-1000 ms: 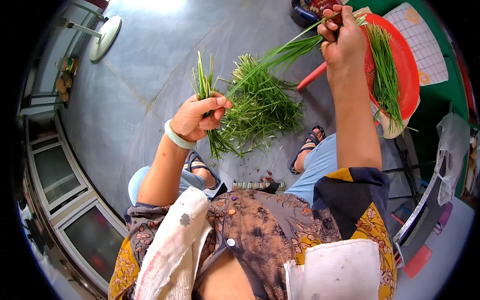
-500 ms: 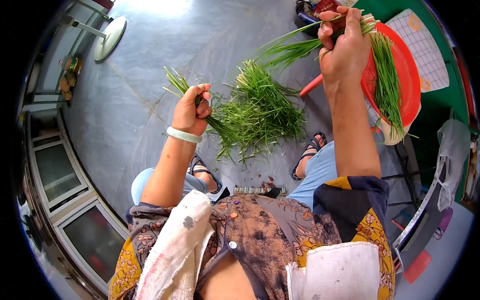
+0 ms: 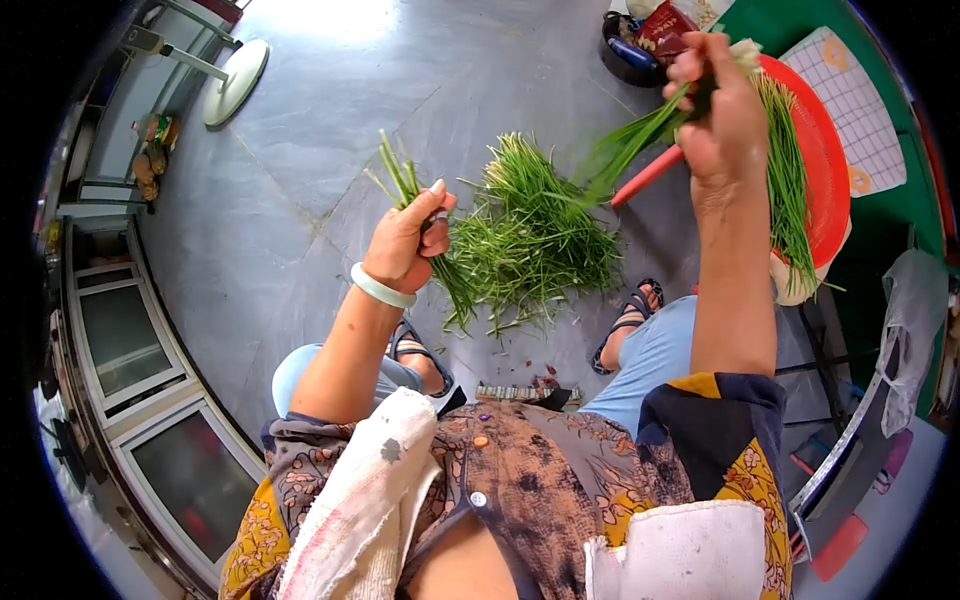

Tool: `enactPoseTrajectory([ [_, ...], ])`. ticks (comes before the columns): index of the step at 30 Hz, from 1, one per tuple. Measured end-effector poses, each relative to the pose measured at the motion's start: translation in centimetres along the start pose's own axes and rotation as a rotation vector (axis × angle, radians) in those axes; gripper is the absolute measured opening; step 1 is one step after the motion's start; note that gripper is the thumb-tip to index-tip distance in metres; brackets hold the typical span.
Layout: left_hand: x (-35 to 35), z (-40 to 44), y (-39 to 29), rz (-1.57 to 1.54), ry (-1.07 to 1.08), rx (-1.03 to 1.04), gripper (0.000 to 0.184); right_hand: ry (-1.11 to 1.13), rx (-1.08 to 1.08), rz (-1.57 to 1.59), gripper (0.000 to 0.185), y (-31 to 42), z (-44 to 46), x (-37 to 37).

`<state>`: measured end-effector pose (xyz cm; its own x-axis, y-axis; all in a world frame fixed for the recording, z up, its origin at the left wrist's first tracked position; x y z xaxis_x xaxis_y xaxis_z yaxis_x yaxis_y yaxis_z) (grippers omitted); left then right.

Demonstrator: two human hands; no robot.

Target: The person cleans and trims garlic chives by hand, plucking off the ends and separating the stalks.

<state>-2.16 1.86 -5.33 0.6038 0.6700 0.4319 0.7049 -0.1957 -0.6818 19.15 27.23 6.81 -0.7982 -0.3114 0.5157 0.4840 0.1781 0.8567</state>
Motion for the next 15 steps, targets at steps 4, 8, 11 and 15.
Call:
enactPoseTrajectory([
  [4, 1.5, -1.0, -0.9, -0.189, 0.275, -0.123, 0.040, 0.003, 0.159, -0.127, 0.026, -3.5, -2.7, 4.1],
  [8, 1.2, -0.8, -1.1, -0.463, 0.293, -0.168, 0.040, 0.301, 0.384, -0.214, 0.023, -6.2, -5.0, 5.1],
  [11, 1.2, -0.9, -1.3, -0.508, 0.222, -0.161, 0.039, 0.402, 0.344, -0.547, 0.016, -8.4, -8.6, 7.5],
  [15, 1.0, -0.5, -0.7, -0.414, 0.018, -0.097, 0.039, 0.674, 0.096, -0.704, 0.014, -12.0, -11.7, 9.2],
])
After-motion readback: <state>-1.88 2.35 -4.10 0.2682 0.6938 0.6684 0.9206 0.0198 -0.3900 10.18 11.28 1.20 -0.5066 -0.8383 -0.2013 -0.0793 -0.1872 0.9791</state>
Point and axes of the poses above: each hand's wrist, its own z-axis towards the middle knuckle, its own x-axis out of the palm, y = z × x, the point moved 2 cm from there along z, towards the middle knuckle, and after that the axes turned 10 degrees about -y, right-handed, at the moved point
